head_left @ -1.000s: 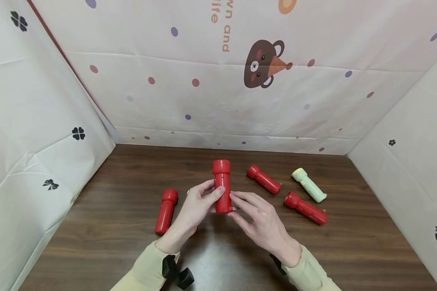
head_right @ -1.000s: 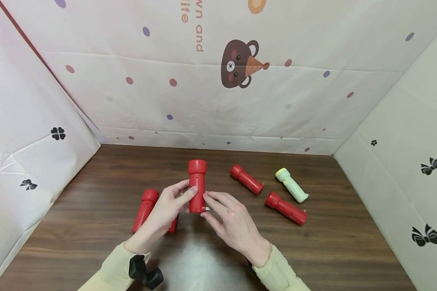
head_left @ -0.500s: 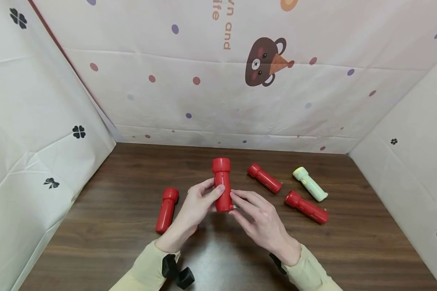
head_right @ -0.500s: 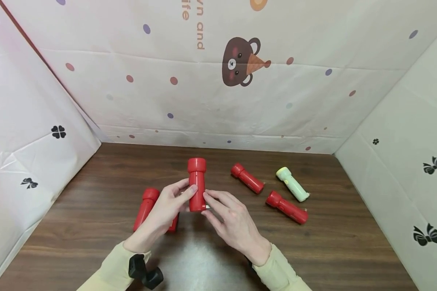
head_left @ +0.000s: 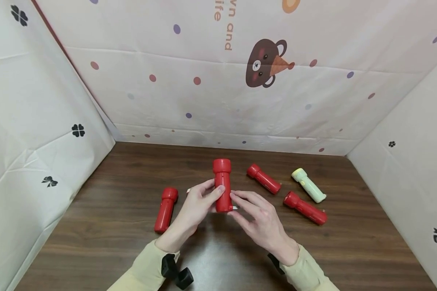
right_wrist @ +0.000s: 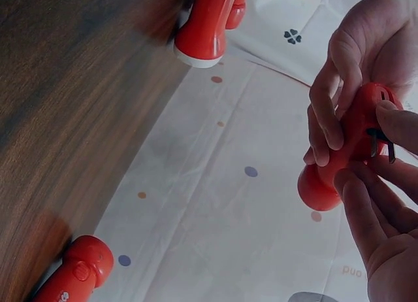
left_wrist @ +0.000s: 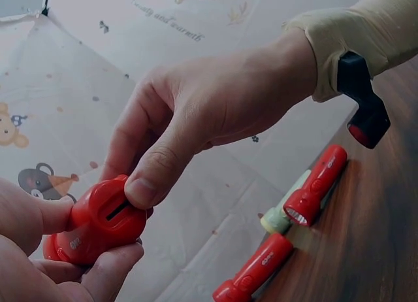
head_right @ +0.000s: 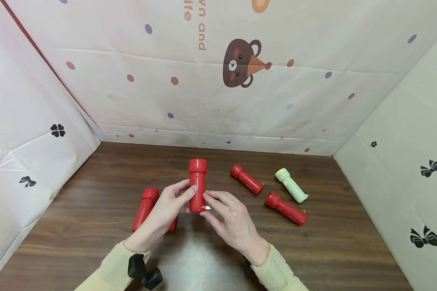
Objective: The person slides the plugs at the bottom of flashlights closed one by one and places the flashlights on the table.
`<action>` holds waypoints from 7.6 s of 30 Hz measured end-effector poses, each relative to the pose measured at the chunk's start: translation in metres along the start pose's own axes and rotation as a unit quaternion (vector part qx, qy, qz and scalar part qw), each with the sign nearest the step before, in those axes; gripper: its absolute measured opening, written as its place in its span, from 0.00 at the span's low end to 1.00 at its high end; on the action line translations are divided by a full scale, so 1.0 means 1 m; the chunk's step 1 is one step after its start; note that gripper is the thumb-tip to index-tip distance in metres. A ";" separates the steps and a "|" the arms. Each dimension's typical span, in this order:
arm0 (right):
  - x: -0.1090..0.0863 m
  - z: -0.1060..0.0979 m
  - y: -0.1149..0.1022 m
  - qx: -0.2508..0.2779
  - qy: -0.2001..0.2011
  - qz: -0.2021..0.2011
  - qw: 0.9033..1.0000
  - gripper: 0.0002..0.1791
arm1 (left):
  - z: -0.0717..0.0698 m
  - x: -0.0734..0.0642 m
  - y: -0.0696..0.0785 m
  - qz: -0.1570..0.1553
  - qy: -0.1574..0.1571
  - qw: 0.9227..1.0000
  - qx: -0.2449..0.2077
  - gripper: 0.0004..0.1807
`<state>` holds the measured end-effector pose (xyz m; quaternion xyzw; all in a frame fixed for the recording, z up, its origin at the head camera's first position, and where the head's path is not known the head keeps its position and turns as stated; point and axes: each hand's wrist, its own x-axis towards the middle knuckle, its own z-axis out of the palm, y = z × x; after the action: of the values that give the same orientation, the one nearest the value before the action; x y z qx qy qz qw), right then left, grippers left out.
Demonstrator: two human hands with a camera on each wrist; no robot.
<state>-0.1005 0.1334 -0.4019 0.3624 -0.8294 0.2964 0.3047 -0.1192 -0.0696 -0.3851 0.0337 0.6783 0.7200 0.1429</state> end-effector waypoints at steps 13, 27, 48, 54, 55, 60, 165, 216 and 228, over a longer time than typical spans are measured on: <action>0.000 0.002 -0.002 0.008 0.018 0.006 1.000 0.28 | -0.001 -0.001 -0.001 0.000 -0.008 1.000 0.002 0.31; -0.001 0.003 -0.006 0.002 0.034 0.018 0.999 0.31 | -0.001 -0.002 0.000 0.006 -0.018 1.000 0.005 0.32; -0.002 0.008 -0.013 -0.025 0.047 0.047 0.997 0.35 | 0.001 -0.004 -0.001 0.005 -0.009 1.000 0.010 0.32; -0.003 0.010 -0.013 -0.028 0.058 0.039 0.997 0.36 | 0.002 -0.004 -0.001 0.007 -0.008 1.000 0.011 0.32; -0.003 0.010 -0.013 -0.028 0.059 0.037 0.997 0.36 | 0.002 -0.004 -0.001 0.007 -0.008 1.000 0.011 0.31; -0.002 0.011 -0.013 -0.033 0.065 0.034 0.997 0.36 | 0.002 -0.004 -0.001 0.007 -0.006 1.000 0.013 0.31; -0.011 0.017 0.003 -0.097 -0.118 0.039 0.988 0.26 | -0.016 0.020 -0.019 -0.029 -0.029 0.972 0.233 0.28; -0.021 0.036 0.004 -0.070 -0.272 0.041 0.959 0.11 | -0.014 0.022 -0.040 -0.033 -0.064 0.916 0.395 0.09; -0.021 0.037 0.003 -0.076 -0.279 0.042 0.956 0.11 | -0.016 0.020 -0.040 -0.029 -0.062 0.912 0.404 0.09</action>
<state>-0.1019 0.1178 -0.4417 0.3711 -0.9160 0.1326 0.0752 -0.1357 -0.0790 -0.4291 0.1134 0.9018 0.3762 0.1797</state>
